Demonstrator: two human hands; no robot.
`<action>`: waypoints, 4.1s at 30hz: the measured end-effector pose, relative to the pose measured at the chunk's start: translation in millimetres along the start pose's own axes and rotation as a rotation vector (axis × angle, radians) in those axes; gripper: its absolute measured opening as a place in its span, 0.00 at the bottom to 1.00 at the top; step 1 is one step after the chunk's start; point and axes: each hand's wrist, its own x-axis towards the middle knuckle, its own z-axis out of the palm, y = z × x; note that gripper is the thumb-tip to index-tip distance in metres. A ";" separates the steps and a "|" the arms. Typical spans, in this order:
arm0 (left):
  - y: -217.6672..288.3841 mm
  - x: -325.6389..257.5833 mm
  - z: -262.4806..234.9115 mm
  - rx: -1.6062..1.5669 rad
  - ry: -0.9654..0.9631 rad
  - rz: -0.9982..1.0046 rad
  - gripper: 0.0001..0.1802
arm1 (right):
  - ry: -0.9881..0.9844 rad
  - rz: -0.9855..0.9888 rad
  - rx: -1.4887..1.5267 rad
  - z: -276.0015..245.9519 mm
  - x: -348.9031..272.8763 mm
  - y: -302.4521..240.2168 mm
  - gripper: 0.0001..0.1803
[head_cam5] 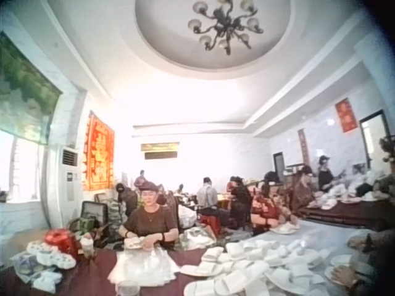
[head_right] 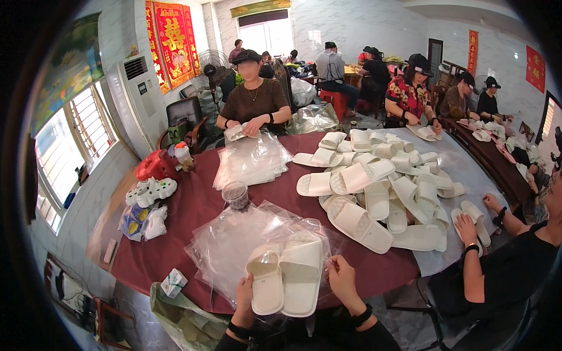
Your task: The recorder is packing manufactured slippers into individual plastic bags and then placing them into a larger green collection bag.
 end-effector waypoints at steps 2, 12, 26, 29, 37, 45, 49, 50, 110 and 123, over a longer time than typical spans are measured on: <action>20.5 0.5 1.3 -0.013 -0.052 0.025 0.12 | -0.011 -0.051 0.048 -1.2 3.9 -15.5 0.03; 123.3 -30.3 14.2 0.187 -0.190 0.093 0.18 | -0.369 0.284 0.627 -24.9 31.1 -76.6 0.08; 157.1 -79.6 19.3 -0.134 -0.273 -0.162 0.14 | -0.303 0.167 0.696 -46.8 15.7 -125.7 0.14; 160.9 -96.5 23.3 0.004 -0.322 -0.126 0.13 | -0.218 0.086 0.719 -57.5 7.0 -137.6 0.14; 171.4 -99.0 23.1 0.070 -0.319 -0.175 0.13 | -0.191 0.079 0.507 -51.6 17.6 -162.1 0.15; 190.6 -89.4 23.0 0.228 -0.322 -0.096 0.13 | -0.274 0.059 0.486 -46.2 38.5 -142.7 0.14; 195.7 -102.3 20.8 0.195 -0.340 -0.026 0.13 | -0.196 -0.006 0.463 -36.5 33.3 -144.2 0.12; 195.4 -95.2 25.5 0.167 -0.300 0.055 0.13 | -0.243 0.021 0.452 -30.2 42.5 -140.7 0.13; -23.2 1.4 45.8 1.850 -0.083 1.022 0.30 | -0.367 0.697 0.450 59.9 -79.0 58.7 0.17; -9.3 17.5 24.7 1.702 -0.091 0.974 0.33 | -0.106 0.647 0.787 57.5 -52.3 70.2 0.12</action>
